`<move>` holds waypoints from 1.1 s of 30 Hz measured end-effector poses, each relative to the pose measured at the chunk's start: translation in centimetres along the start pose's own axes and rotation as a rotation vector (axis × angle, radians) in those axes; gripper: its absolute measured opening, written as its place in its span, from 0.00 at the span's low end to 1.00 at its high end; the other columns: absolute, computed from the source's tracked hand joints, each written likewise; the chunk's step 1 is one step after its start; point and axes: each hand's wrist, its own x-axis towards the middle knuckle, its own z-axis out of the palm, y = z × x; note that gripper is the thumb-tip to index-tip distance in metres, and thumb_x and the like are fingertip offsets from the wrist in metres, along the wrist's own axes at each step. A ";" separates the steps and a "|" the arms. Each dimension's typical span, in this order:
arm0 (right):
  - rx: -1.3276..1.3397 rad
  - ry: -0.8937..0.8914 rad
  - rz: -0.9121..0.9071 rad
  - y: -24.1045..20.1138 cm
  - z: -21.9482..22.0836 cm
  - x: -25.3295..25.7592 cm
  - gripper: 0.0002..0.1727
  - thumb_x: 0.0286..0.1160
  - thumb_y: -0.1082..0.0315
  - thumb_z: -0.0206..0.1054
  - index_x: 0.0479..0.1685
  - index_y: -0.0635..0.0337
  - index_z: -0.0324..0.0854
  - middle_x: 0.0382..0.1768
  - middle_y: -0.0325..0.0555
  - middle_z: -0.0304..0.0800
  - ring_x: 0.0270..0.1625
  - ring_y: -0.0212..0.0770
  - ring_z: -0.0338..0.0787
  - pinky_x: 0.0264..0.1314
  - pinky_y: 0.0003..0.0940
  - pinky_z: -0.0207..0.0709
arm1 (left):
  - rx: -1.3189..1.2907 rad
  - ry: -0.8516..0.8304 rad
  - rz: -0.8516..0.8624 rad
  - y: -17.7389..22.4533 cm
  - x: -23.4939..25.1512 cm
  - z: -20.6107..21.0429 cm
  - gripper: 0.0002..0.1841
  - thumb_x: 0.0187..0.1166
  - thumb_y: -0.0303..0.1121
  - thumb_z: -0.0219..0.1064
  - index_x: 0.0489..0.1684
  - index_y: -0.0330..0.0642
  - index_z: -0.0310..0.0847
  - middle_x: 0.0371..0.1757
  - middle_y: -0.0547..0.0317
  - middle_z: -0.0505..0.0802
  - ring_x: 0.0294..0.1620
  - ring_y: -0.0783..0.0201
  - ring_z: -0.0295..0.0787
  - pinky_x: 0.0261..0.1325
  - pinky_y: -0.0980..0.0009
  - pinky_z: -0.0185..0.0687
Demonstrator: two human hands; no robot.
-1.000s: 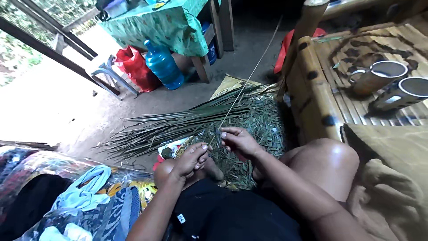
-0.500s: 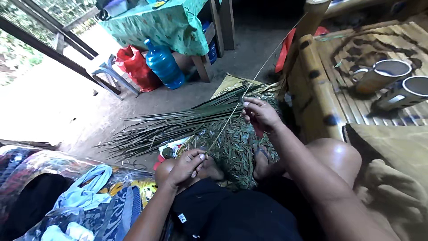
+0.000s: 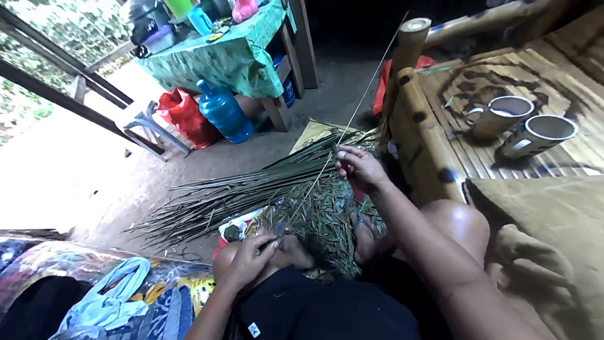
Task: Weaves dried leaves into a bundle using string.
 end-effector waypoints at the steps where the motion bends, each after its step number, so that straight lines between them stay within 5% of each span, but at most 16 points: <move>1: 0.013 0.027 -0.019 -0.9 -0.6 0.4 0.19 0.90 0.66 0.57 0.75 0.60 0.74 0.31 0.38 0.86 0.23 0.30 0.83 0.26 0.25 0.81 | 0.004 -0.004 -0.001 -0.3 -0.7 -0.2 0.14 0.84 0.40 0.64 0.47 0.42 0.94 0.49 0.59 0.94 0.57 0.71 0.87 0.68 0.68 0.80; 7: 0.100 0.099 -0.077 -2.9 -2.4 1.7 0.19 0.91 0.65 0.54 0.75 0.58 0.73 0.30 0.39 0.85 0.22 0.30 0.82 0.24 0.25 0.80 | 0.152 -0.007 -0.025 -2.7 -2.3 -1.4 0.14 0.79 0.43 0.64 0.46 0.47 0.94 0.48 0.62 0.95 0.54 0.71 0.90 0.63 0.66 0.85; 13: 0.068 0.118 0.001 0.5 2.0 -1.2 0.20 0.91 0.60 0.58 0.76 0.52 0.74 0.33 0.40 0.86 0.24 0.30 0.82 0.26 0.26 0.81 | 0.125 -0.003 -0.136 2.1 3.1 -0.9 0.13 0.85 0.36 0.60 0.55 0.38 0.86 0.43 0.55 0.92 0.40 0.68 0.88 0.50 0.68 0.86; 18: 0.103 0.005 0.083 3.9 4.1 -3.0 0.18 0.90 0.66 0.58 0.72 0.61 0.77 0.31 0.44 0.86 0.24 0.33 0.84 0.28 0.28 0.82 | 0.149 0.138 0.014 3.7 5.6 1.5 0.17 0.89 0.37 0.56 0.58 0.40 0.90 0.54 0.55 0.95 0.55 0.69 0.91 0.65 0.69 0.84; 27: 0.073 0.183 0.017 -0.8 -2.1 1.2 0.21 0.90 0.63 0.58 0.78 0.57 0.73 0.33 0.39 0.86 0.24 0.30 0.82 0.26 0.25 0.80 | 0.228 0.263 0.031 3.1 1.7 0.9 0.15 0.86 0.36 0.59 0.51 0.43 0.93 0.45 0.61 0.96 0.47 0.74 0.91 0.57 0.74 0.86; 30: 0.000 0.118 0.045 -0.5 -0.3 -0.8 0.20 0.91 0.60 0.56 0.77 0.52 0.73 0.33 0.37 0.85 0.22 0.28 0.81 0.24 0.23 0.79 | 0.216 0.274 0.015 3.5 2.0 1.1 0.14 0.86 0.37 0.61 0.52 0.44 0.94 0.46 0.61 0.96 0.48 0.75 0.91 0.59 0.75 0.85; 33: -0.018 -0.059 0.136 2.0 2.9 -3.3 0.19 0.90 0.64 0.58 0.75 0.59 0.76 0.32 0.44 0.87 0.23 0.32 0.83 0.27 0.27 0.81 | 0.223 0.293 0.018 3.9 3.2 1.5 0.14 0.86 0.37 0.62 0.53 0.44 0.94 0.47 0.61 0.96 0.48 0.74 0.91 0.58 0.75 0.86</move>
